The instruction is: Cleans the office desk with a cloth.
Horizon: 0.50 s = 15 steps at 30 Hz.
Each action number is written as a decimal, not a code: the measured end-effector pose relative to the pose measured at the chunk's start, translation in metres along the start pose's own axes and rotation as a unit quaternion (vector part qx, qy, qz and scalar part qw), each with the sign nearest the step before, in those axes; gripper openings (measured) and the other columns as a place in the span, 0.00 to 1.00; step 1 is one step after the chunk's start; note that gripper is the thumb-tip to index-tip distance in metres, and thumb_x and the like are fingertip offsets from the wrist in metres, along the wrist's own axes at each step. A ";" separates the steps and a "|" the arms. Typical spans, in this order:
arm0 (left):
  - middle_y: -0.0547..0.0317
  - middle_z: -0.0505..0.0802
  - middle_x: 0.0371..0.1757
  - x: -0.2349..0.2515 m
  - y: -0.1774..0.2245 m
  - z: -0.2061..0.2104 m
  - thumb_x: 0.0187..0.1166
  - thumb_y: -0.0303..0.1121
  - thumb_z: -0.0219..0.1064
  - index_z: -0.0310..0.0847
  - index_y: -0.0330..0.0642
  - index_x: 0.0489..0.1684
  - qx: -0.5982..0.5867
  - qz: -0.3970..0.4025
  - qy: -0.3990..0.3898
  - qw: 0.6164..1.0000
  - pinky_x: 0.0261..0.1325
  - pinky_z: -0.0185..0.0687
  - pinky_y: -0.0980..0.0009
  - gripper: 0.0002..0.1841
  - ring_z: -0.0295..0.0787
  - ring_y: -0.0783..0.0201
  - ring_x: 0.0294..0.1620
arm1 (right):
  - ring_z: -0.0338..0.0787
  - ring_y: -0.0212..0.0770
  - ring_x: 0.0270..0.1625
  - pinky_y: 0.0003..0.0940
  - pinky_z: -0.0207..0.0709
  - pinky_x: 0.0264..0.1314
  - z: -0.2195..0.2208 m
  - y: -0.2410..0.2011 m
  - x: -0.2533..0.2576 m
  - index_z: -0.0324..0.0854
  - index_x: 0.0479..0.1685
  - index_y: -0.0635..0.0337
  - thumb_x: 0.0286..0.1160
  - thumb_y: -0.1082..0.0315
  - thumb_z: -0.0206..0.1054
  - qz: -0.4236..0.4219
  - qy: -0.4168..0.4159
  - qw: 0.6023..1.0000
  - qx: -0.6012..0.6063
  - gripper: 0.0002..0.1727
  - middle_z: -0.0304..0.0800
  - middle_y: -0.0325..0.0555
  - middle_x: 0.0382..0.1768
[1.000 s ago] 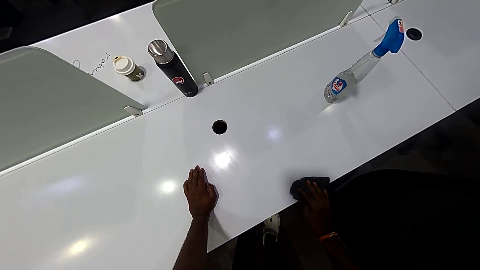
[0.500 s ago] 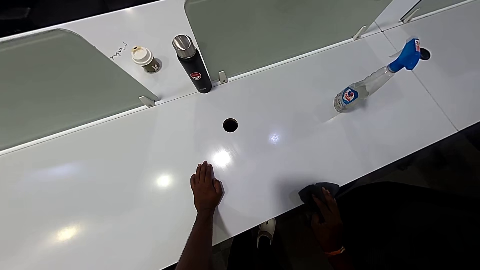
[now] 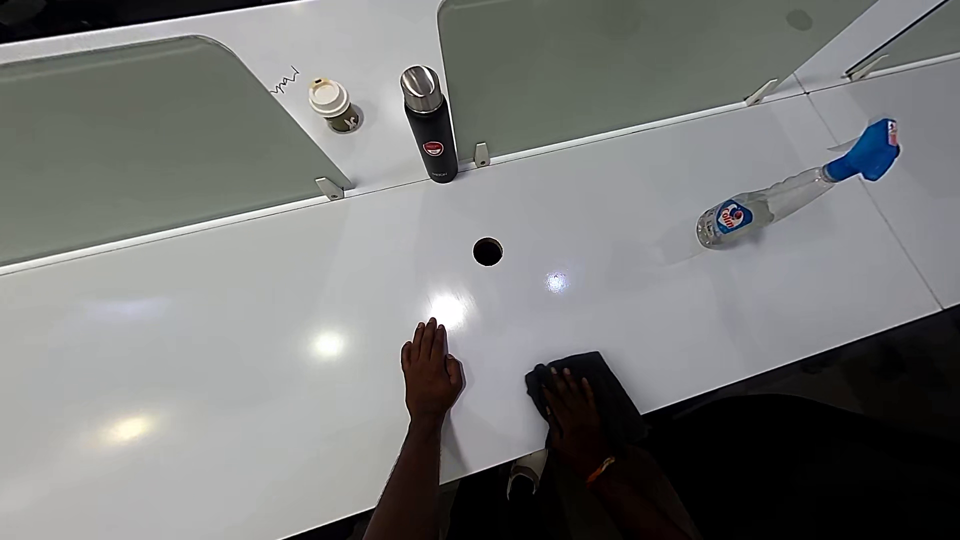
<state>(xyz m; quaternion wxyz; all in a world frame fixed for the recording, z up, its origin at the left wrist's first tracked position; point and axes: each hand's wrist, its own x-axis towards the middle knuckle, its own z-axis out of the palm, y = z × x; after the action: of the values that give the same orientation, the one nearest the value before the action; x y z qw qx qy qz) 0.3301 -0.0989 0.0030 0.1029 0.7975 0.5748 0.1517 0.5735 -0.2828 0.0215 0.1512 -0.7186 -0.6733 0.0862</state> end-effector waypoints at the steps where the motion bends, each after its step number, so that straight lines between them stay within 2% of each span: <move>1: 0.53 0.75 0.87 0.000 0.000 0.000 0.76 0.43 0.44 0.77 0.42 0.78 0.001 0.001 0.001 1.000 0.86 0.54 0.42 0.32 0.62 0.50 0.91 | 0.72 0.52 0.87 0.64 0.58 0.88 0.003 -0.006 0.008 0.87 0.69 0.43 0.81 0.62 0.54 -0.021 -0.009 1.000 0.010 0.22 0.78 0.43 0.82; 3: 0.52 0.75 0.87 -0.001 0.000 0.000 0.77 0.43 0.44 0.77 0.41 0.78 0.002 0.001 -0.004 1.000 0.87 0.54 0.41 0.32 0.62 0.49 0.91 | 0.73 0.51 0.86 0.64 0.60 0.87 0.009 -0.020 0.024 0.87 0.69 0.41 0.79 0.65 0.57 -0.052 -0.023 0.998 0.027 0.22 0.78 0.42 0.82; 7: 0.53 0.76 0.86 0.000 0.001 -0.001 0.76 0.42 0.44 0.78 0.41 0.78 0.004 -0.001 -0.005 1.000 0.86 0.55 0.41 0.32 0.62 0.48 0.90 | 0.70 0.48 0.88 0.62 0.58 0.89 0.022 -0.048 0.059 0.86 0.70 0.39 0.81 0.64 0.58 -0.069 -0.041 0.996 0.042 0.22 0.77 0.37 0.83; 12: 0.55 0.76 0.87 0.000 0.001 0.001 0.78 0.43 0.42 0.77 0.44 0.79 -0.001 -0.006 0.006 1.000 0.86 0.54 0.42 0.32 0.61 0.51 0.91 | 0.65 0.45 0.91 0.61 0.53 0.92 0.032 -0.070 0.104 0.89 0.66 0.42 0.80 0.65 0.60 -0.067 -0.046 0.993 0.089 0.20 0.76 0.36 0.84; 15: 0.57 0.76 0.87 0.000 0.001 0.000 0.77 0.43 0.42 0.77 0.45 0.79 0.003 -0.008 0.009 1.000 0.86 0.56 0.43 0.32 0.61 0.53 0.91 | 0.62 0.46 0.92 0.62 0.51 0.92 0.033 -0.071 0.122 0.88 0.68 0.43 0.78 0.63 0.61 -0.099 -0.055 0.989 0.098 0.21 0.74 0.38 0.85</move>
<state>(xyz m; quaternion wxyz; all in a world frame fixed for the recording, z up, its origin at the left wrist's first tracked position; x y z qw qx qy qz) 0.3314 -0.0988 0.0033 0.0965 0.7920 0.5823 0.1559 0.5050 -0.1550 0.0242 0.1914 -0.6241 -0.7368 0.1759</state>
